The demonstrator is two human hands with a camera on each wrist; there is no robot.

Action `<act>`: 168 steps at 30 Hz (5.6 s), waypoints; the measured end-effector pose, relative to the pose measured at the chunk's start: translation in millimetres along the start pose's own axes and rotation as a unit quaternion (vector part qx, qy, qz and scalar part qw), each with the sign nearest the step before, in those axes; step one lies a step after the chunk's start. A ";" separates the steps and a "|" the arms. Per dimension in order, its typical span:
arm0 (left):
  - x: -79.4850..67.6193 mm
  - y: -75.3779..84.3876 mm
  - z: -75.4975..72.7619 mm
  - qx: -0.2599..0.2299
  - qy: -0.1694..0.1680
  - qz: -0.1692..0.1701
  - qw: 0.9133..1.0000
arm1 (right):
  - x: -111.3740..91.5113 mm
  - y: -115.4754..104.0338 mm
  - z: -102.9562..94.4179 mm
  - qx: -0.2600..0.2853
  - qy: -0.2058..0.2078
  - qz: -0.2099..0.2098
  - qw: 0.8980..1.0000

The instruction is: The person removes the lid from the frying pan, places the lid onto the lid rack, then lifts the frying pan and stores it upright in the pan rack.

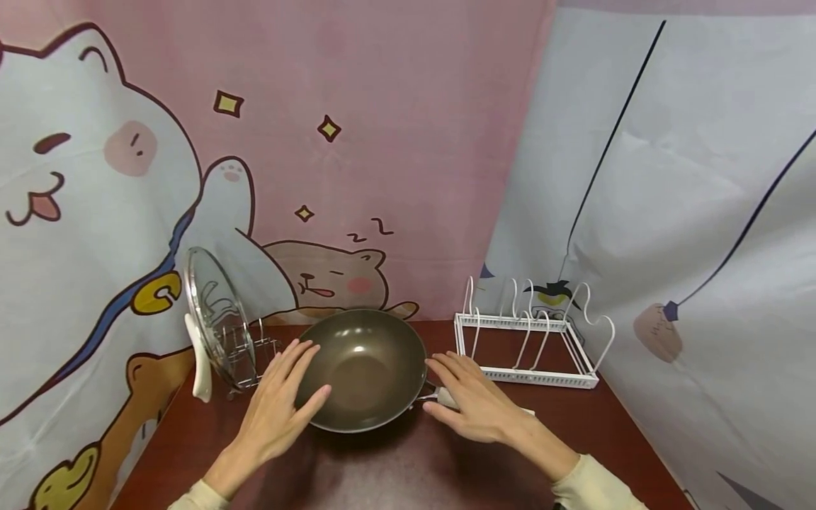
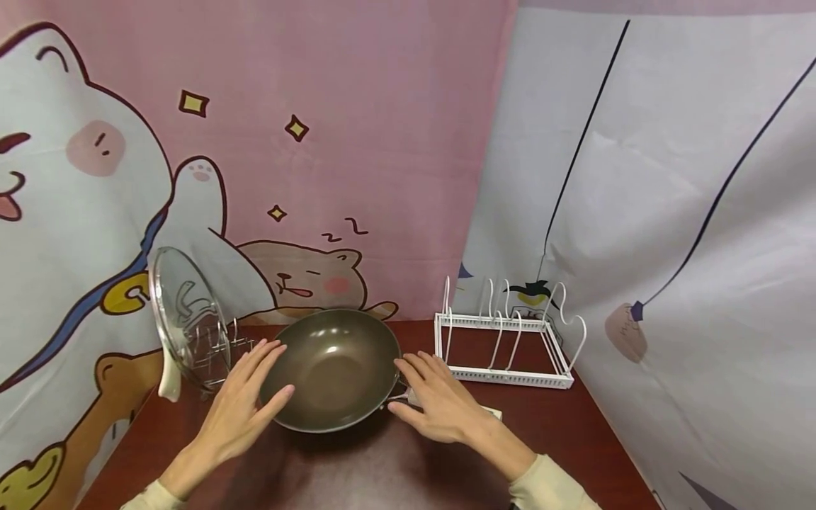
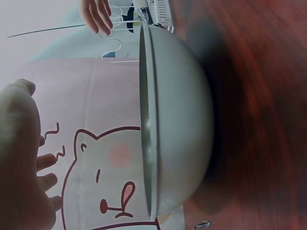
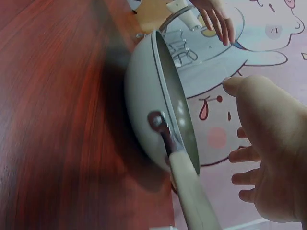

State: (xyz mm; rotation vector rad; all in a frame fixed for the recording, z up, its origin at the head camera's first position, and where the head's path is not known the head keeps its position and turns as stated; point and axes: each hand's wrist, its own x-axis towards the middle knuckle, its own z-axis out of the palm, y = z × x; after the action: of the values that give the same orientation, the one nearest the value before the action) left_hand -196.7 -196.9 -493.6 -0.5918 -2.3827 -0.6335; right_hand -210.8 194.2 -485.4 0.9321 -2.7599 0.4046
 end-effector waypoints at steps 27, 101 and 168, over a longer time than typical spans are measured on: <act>-18.7 -16.2 21.4 -0.002 -0.035 -0.070 0.997 | -31.4 47.7 -9.5 -0.003 -0.113 0.068 0.991; -51.9 -45.3 25.5 -0.008 -0.153 -0.144 0.978 | -32.4 39.2 -7.0 0.156 -0.151 -0.011 0.976; -52.9 -18.7 31.6 0.033 -0.146 -0.175 0.973 | -52.1 -14.3 15.0 0.238 -0.095 0.079 0.963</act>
State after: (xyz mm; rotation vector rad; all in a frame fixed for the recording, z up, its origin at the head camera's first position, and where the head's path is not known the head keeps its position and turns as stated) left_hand -182.2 -207.5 -555.5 -0.2462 -2.8076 -0.6467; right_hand -162.8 207.8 -511.0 0.8815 -2.9819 1.0972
